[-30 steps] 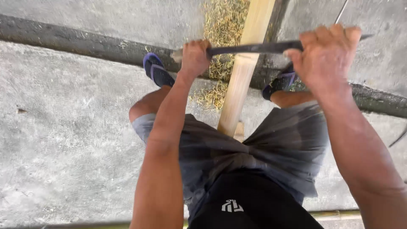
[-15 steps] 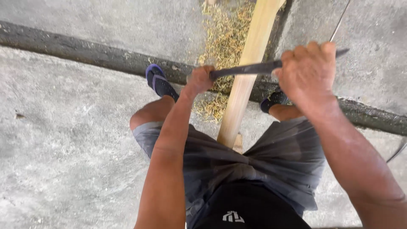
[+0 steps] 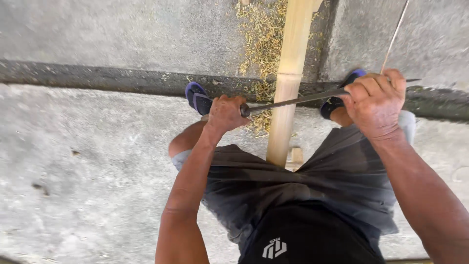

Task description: Shave the outer layer of a bamboo pole using a machete.

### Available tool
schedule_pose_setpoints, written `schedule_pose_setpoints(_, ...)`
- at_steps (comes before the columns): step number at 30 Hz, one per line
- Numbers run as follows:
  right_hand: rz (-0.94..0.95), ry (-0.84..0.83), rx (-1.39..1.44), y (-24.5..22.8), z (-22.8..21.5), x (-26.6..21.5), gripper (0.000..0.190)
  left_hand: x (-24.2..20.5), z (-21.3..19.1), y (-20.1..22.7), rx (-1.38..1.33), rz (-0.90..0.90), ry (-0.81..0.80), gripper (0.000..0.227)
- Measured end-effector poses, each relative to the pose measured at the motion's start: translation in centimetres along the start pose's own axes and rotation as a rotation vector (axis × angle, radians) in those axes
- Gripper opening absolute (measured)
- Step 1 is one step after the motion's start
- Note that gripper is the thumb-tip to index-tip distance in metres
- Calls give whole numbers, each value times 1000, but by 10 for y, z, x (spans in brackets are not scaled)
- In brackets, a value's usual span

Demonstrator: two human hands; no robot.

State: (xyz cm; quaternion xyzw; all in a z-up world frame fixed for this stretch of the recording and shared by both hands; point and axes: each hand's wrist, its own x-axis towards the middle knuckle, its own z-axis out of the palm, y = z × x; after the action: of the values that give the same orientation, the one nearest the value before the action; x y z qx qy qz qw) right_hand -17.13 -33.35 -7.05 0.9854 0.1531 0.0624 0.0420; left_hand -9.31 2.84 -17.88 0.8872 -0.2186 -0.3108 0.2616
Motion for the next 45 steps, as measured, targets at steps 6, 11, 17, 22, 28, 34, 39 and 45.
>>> schedule_pose_setpoints(6,194,41,215,-25,40,-36,42,0,24,-32,198,41,425,32)
schedule_pose_setpoints(11,181,-11,76,-25,22,-13,57,30,41,-51,202,2,435,31)
schedule_pose_setpoints(17,115,-176,-186,-6,27,-2,57,53,50,-49,103,-13,358,27)
schedule_pose_setpoints(22,94,-139,-205,-3,22,20,58,74,52,-60,119,-61,315,32)
schedule_pose_setpoints(28,83,9,-171,-10,6,32,54,73,40,-50,23,-95,292,22)
schedule_pose_setpoints(34,52,-83,-172,-18,-4,36,53,59,67,-61,-57,-73,258,40)
schedule_pose_setpoints(39,75,19,-168,-21,-7,30,54,73,60,-54,-15,-117,267,38)
schedule_pose_setpoints(45,76,-25,-153,-25,-15,33,53,58,75,-59,28,-85,257,41)
